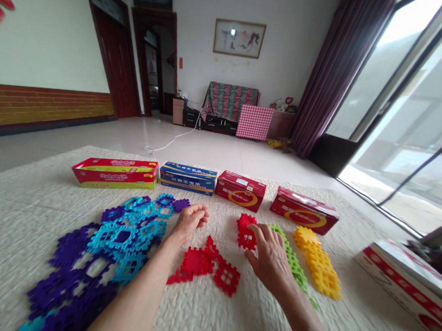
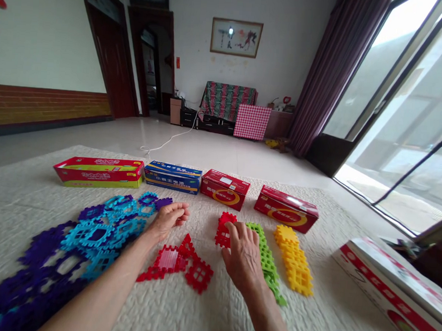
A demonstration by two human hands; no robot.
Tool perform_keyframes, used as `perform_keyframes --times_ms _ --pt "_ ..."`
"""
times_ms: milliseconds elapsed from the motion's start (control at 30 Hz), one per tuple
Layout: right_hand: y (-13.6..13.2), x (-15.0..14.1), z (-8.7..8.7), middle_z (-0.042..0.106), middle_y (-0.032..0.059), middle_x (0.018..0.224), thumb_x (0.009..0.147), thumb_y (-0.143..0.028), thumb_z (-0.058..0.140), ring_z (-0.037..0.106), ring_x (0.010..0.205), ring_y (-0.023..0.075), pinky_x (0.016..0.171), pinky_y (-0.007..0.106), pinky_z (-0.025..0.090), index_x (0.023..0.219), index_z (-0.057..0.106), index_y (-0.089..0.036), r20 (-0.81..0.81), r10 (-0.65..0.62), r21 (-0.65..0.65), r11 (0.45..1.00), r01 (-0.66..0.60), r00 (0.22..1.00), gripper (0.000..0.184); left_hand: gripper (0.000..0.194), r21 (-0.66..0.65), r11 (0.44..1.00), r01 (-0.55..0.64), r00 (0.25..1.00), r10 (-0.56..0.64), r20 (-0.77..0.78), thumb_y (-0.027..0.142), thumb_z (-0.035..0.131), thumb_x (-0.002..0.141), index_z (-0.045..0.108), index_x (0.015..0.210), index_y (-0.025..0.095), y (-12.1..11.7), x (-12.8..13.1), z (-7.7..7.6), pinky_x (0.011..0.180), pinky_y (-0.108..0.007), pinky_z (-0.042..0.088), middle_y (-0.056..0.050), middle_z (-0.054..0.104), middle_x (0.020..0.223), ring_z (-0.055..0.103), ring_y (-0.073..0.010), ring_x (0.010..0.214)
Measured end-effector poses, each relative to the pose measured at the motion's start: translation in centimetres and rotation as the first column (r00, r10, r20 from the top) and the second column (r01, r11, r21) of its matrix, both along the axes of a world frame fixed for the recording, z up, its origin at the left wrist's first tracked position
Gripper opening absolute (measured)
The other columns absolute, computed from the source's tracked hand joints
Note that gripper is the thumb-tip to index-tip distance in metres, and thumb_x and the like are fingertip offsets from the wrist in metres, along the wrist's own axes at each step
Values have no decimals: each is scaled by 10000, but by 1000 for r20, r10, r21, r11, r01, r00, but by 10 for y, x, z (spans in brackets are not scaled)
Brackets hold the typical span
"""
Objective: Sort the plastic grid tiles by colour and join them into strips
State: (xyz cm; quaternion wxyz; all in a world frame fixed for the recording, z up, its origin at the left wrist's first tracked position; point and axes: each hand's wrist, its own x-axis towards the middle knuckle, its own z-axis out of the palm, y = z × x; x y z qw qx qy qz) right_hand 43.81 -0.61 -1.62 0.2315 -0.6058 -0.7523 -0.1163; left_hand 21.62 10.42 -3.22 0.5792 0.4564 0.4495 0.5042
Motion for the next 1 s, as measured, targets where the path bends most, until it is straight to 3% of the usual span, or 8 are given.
perform_keyframes --times_ms 333,433,533,600,700,800,900,1000 --pt "0 0 3 550 131 1180 722 -117 610 509 1048 310 937 507 362 1241 509 -183 15 -17 8 1000 17 1000 533 247 -10 1000 -3 1000 3 7 190 621 668 671 900 123 -1 0 1 503 -182 440 -28 668 726 590 -88 567" --pt "-2 -5 6 543 133 1171 764 -132 576 517 1040 292 905 474 400 1187 536 -182 -68 52 2 999 -52 996 428 249 -10 1000 -4 1000 5 9 182 612 669 669 904 122 0 0 1 499 -181 442 -27 666 723 588 -87 564" --pt "-9 -16 18 585 81 1025 816 -135 517 570 921 213 816 368 457 1017 581 -196 -212 165 -162 966 -201 963 220 250 -8 1000 -6 1000 6 12 173 603 671 665 907 119 0 -1 0 490 -176 433 -26 661 714 584 -85 558" --pt "-17 -25 27 595 50 949 803 -175 561 587 825 177 764 330 475 951 586 -204 -272 176 -336 904 -265 946 153 246 -4 1000 -2 1000 2 18 175 601 674 662 905 118 1 -1 -1 484 -174 427 -24 659 714 581 -83 556" --pt "-29 -36 36 599 49 948 685 -268 710 586 819 185 757 327 487 933 585 -198 -254 146 -511 819 -261 956 286 253 0 1000 8 1000 -8 23 184 601 678 658 915 118 1 -1 -1 484 -173 424 -24 658 720 580 -82 557" --pt "-37 -43 32 590 63 959 600 -263 746 572 868 212 777 336 489 929 577 -190 -176 175 -539 806 -244 969 377 260 -2 1000 11 1000 -11 24 190 603 678 656 922 116 0 -1 0 487 -175 423 -24 658 722 581 -82 558" --pt "-39 -45 26 587 73 979 647 -161 640 565 890 211 776 329 482 917 568 -196 -124 217 -491 834 -250 968 282 253 -5 1000 6 1000 -6 27 186 608 672 656 911 116 -1 -1 1 486 -178 418 -25 658 714 579 -84 555" --pt "-37 -40 30 610 49 913 720 -92 513 581 835 177 724 296 464 846 556 -209 -157 242 -469 835 -288 957 177 247 -8 1000 6 999 -6 35 186 623 663 658 899 122 -1 0 1 487 -182 415 -26 658 708 581 -88 555"
